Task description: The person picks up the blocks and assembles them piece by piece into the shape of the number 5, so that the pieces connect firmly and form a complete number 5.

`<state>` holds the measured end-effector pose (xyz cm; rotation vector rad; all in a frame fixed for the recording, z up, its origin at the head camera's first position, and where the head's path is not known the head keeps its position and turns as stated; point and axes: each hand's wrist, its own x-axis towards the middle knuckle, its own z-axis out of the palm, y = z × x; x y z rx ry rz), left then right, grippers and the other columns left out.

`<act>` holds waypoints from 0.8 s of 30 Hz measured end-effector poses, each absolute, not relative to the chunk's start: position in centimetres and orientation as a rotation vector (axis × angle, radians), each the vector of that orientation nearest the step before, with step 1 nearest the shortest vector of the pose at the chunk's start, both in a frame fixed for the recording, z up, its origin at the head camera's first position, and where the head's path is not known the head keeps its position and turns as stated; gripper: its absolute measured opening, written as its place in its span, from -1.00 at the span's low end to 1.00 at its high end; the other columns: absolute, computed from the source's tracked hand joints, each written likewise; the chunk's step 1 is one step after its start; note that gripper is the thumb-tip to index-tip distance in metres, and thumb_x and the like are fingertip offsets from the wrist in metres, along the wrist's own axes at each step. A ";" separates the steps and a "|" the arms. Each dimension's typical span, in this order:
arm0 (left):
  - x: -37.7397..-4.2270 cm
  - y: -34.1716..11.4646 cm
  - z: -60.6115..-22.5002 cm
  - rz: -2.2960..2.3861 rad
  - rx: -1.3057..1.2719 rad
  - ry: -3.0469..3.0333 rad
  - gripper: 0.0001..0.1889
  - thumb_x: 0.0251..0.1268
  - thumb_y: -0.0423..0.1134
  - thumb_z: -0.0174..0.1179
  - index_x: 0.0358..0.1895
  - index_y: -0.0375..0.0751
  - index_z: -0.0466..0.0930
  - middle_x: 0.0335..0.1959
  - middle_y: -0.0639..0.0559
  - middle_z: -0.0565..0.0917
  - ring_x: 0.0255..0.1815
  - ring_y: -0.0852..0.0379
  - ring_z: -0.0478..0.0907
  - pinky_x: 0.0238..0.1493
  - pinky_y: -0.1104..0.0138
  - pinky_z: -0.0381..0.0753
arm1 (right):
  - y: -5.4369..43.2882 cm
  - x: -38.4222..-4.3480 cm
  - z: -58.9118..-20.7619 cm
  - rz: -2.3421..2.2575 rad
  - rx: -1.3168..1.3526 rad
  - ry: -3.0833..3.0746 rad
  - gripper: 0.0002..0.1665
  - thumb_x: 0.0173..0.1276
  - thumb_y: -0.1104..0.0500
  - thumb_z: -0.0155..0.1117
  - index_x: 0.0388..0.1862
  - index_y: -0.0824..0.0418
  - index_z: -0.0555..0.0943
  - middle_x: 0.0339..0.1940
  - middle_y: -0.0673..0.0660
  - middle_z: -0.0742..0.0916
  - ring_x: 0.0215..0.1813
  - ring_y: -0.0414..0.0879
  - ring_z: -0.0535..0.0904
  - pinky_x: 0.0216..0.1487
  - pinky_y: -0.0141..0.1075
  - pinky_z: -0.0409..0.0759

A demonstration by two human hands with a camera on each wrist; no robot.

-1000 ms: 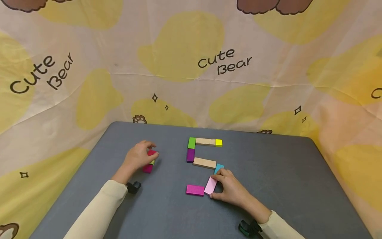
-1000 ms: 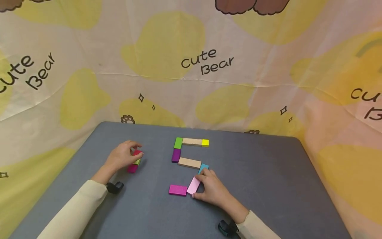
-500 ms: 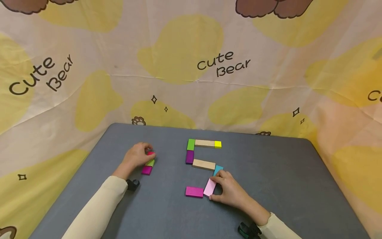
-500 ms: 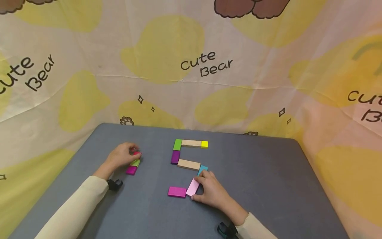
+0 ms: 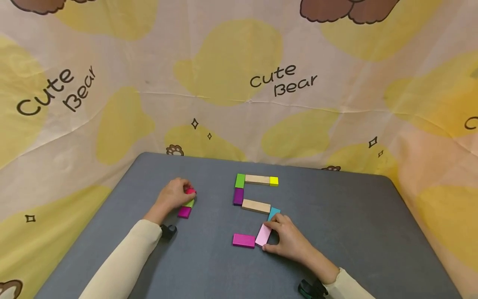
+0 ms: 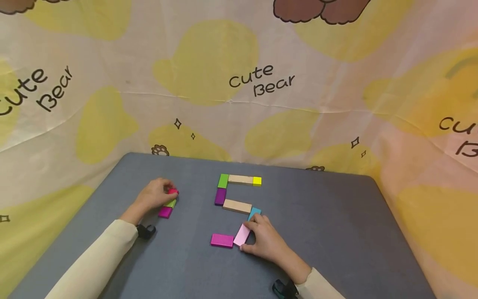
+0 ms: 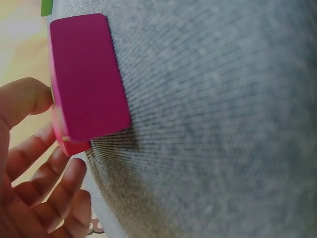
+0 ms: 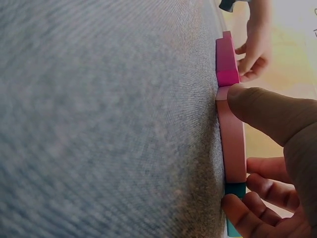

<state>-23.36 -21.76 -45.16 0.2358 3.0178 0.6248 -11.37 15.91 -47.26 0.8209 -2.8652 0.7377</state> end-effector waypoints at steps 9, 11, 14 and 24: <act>-22.9 -21.1 -44.8 0.772 0.380 3.100 -0.66 0.07 -0.17 0.32 -0.08 -0.23 0.65 -0.23 -0.09 0.61 -0.22 0.01 0.55 -0.20 0.14 0.56 | 16.0 -11.4 -47.2 0.745 0.825 -2.854 -0.31 -0.15 -0.07 0.62 -0.04 0.25 0.69 -0.25 -0.04 0.54 -0.20 -0.20 0.34 -0.23 -0.37 0.41; -22.6 -20.8 -44.6 0.807 0.426 3.107 -0.65 0.06 -0.21 0.33 -0.06 -0.25 0.64 -0.22 -0.09 0.61 -0.20 0.01 0.55 -0.18 0.15 0.56 | 15.9 -11.4 -47.2 0.744 0.827 -2.856 -0.31 -0.15 -0.07 0.62 -0.04 0.25 0.68 -0.25 -0.04 0.54 -0.19 -0.20 0.34 -0.23 -0.38 0.40; -21.9 -20.2 -44.2 0.831 0.485 3.086 -0.64 0.03 -0.26 0.35 -0.05 -0.26 0.62 -0.19 -0.07 0.60 -0.18 0.02 0.56 -0.17 0.16 0.58 | 15.9 -11.4 -47.2 0.747 0.826 -2.857 -0.31 -0.16 -0.06 0.62 -0.04 0.25 0.68 -0.25 -0.04 0.53 -0.19 -0.20 0.33 -0.23 -0.38 0.40; -18.8 -18.3 -44.0 0.830 0.729 3.038 -0.73 -0.03 -0.36 0.36 -0.17 -0.26 0.68 -0.26 0.00 0.62 -0.30 0.08 0.54 -0.25 0.28 0.56 | 15.8 -11.3 -47.2 0.730 0.814 -2.857 -0.32 -0.16 -0.07 0.62 -0.05 0.25 0.69 -0.25 -0.04 0.53 -0.18 -0.18 0.34 -0.21 -0.35 0.41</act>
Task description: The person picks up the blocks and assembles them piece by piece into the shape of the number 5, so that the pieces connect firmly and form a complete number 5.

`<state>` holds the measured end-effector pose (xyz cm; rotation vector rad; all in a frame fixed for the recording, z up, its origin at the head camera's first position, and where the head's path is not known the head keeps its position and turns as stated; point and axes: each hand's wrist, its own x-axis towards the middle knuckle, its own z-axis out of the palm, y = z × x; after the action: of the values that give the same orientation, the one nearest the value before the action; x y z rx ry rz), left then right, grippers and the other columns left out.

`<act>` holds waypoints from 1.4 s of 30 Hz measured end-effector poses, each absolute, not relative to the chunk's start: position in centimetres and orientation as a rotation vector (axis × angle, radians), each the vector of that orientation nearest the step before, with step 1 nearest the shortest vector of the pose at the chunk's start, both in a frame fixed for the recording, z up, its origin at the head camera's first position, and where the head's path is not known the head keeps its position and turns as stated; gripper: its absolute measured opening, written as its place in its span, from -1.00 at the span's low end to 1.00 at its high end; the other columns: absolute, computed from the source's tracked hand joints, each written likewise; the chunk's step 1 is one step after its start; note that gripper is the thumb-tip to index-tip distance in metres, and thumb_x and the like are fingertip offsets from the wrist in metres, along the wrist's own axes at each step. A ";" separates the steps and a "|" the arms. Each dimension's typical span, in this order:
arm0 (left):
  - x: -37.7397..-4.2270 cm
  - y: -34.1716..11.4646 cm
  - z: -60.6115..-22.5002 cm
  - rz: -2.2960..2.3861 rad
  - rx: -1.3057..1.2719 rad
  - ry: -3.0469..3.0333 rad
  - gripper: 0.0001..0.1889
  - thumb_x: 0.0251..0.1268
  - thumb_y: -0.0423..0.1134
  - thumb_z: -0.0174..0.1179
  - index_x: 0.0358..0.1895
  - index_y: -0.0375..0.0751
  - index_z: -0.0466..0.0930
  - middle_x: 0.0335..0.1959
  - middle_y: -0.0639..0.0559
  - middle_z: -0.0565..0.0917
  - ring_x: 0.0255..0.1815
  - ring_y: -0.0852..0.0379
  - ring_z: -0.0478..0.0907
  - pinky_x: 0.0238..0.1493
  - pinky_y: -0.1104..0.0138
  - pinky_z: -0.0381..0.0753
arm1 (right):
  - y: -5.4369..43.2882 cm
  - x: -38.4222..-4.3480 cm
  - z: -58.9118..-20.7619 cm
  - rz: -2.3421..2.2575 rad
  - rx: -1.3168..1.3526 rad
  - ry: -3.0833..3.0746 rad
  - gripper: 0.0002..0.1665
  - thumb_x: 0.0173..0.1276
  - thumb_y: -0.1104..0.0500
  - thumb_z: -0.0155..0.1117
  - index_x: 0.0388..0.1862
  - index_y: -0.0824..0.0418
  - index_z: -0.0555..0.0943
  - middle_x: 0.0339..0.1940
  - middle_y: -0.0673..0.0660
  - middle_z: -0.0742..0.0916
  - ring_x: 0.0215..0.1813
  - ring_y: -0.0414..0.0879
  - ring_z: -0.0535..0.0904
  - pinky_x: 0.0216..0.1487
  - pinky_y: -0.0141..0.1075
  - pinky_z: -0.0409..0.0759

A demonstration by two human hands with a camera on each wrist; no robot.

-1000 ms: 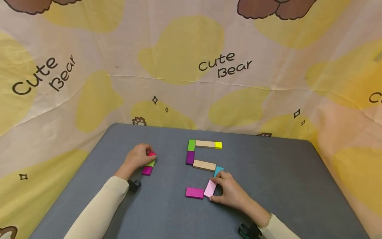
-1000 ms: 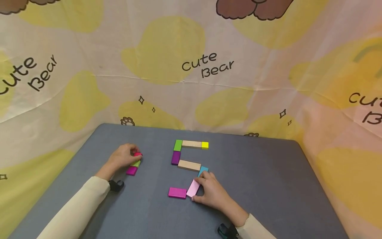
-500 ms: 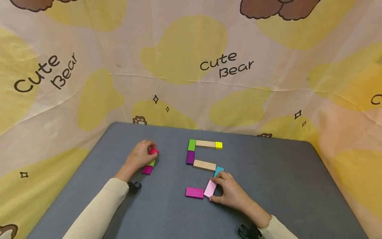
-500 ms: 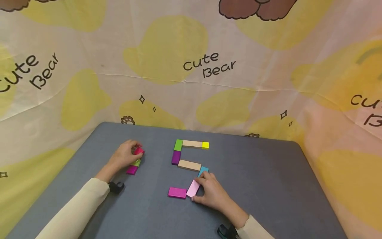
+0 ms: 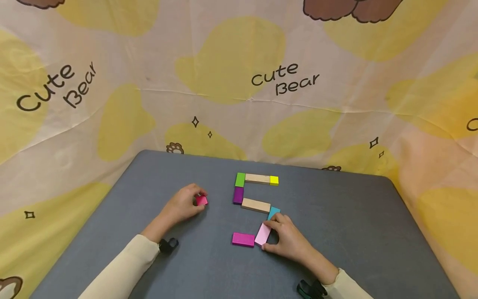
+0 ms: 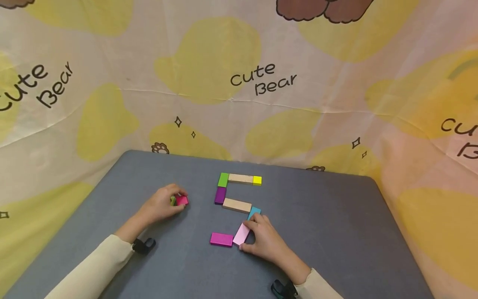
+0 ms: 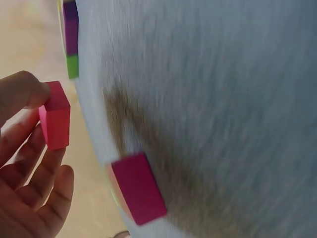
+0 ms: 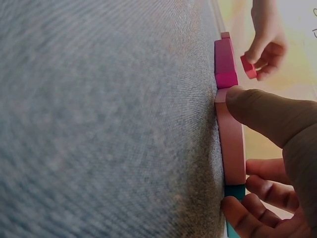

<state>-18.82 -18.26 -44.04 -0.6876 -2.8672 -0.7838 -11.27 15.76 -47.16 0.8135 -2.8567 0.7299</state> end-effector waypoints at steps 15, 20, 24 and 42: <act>-15.1 -14.5 -45.5 -0.958 -0.942 -2.809 -0.71 0.01 -0.41 0.37 -0.12 -0.27 0.69 -0.18 -0.02 0.70 -0.19 0.12 0.57 -0.15 0.26 0.64 | 15.8 -11.4 -47.0 0.737 0.810 -2.863 -0.30 -0.16 -0.07 0.62 -0.03 0.26 0.69 -0.24 -0.04 0.54 -0.18 -0.18 0.34 -0.20 -0.34 0.42; -14.5 -13.8 -45.8 -0.933 -1.001 -2.811 -0.72 0.00 -0.40 0.37 -0.14 -0.26 0.70 -0.20 0.01 0.70 -0.18 0.14 0.58 -0.13 0.31 0.62 | 15.8 -11.4 -47.2 0.733 0.810 -2.864 -0.29 -0.16 -0.07 0.62 -0.03 0.25 0.69 -0.23 -0.05 0.54 -0.18 -0.19 0.34 -0.20 -0.34 0.41; -14.2 -13.3 -46.0 -0.937 -1.061 -2.795 -0.71 -0.05 -0.41 0.38 -0.16 -0.27 0.71 -0.23 0.02 0.70 -0.21 0.15 0.57 -0.15 0.33 0.61 | 15.8 -11.4 -47.2 0.733 0.810 -2.864 -0.29 -0.16 -0.07 0.62 -0.02 0.25 0.68 -0.23 -0.05 0.54 -0.19 -0.19 0.33 -0.20 -0.35 0.41; -13.8 -11.8 -45.8 -0.896 -1.076 -2.888 -0.71 -0.04 -0.39 0.35 -0.15 -0.25 0.72 -0.24 0.03 0.70 -0.17 0.16 0.58 -0.06 0.34 0.59 | 15.7 -11.3 -47.0 0.730 0.796 -2.883 -0.29 -0.15 -0.08 0.61 -0.02 0.25 0.68 -0.23 -0.05 0.53 -0.17 -0.18 0.34 -0.20 -0.34 0.41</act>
<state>-13.79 -11.83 -45.80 -1.0757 -2.8877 -0.8964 -11.30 15.66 -47.00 0.7957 -2.8828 0.7302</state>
